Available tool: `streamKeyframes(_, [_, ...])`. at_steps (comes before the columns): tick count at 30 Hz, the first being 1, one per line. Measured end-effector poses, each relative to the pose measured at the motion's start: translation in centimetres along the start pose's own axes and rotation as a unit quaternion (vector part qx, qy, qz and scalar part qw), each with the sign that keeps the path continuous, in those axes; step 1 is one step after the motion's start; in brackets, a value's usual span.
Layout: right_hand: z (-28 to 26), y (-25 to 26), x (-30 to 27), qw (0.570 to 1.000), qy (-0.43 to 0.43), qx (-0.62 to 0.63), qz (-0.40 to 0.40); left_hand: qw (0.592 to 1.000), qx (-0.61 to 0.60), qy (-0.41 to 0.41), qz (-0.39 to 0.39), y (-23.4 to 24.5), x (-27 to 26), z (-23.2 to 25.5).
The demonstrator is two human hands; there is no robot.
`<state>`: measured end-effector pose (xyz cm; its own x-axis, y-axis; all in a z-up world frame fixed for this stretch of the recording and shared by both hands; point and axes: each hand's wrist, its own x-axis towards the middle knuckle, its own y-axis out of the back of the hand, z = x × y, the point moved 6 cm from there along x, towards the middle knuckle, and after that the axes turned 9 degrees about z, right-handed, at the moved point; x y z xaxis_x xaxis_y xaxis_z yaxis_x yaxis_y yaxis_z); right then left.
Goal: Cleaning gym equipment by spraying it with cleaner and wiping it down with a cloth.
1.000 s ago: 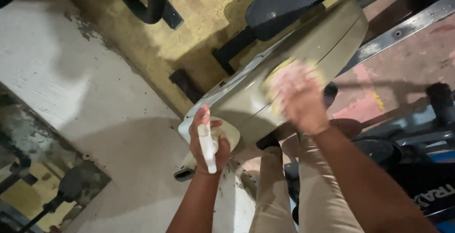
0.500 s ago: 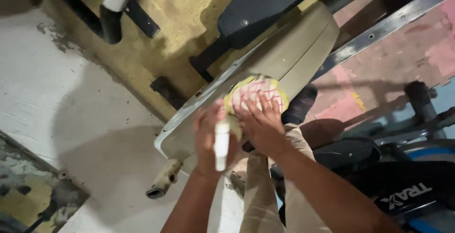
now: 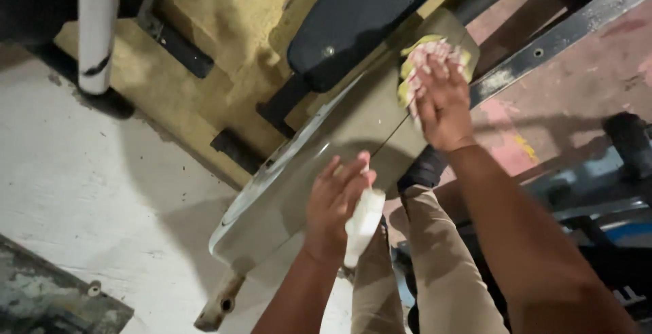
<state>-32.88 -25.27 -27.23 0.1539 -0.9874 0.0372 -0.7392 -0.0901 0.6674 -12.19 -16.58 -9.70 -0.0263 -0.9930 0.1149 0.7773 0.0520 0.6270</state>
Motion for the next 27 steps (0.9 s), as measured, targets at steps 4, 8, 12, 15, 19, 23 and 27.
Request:
streamKeyframes(4, [4.6,-0.2,2.9,1.0,-0.003,0.007,-0.003,1.0,-0.022,0.008,0.008,-0.9,-0.9,-1.2])
streamKeyframes(8, [17.2,-4.4,2.9,0.995,-0.049,-0.086,-0.013,0.997,-0.057,0.011,0.049,-0.7,-1.4,-1.1])
streamKeyframes(12, [17.3,-6.2,2.0,0.965,-0.198,-0.165,-0.04,0.996,-0.061,0.014,0.068,-0.6,-0.6,-0.7])
streamKeyframes(15, [7.5,-4.0,1.8,0.975,-0.082,-0.197,0.06,0.996,-0.053,0.029,0.061,-0.3,0.9,0.6])
streamKeyframes(19, [-3.0,-3.4,1.0,0.995,0.021,-0.097,-0.024,0.997,-0.049,0.051,0.026,-0.5,2.0,0.9])
streamKeyframes(23, [-7.9,-2.9,1.1,0.97,0.166,-0.053,-0.168,0.994,-0.06,0.089,0.016,-0.3,2.8,1.9])
streamKeyframes(27, [-3.1,-4.9,3.9,0.962,0.145,-0.109,-0.206,0.993,-0.069,0.083,0.038,-0.7,3.0,1.8])
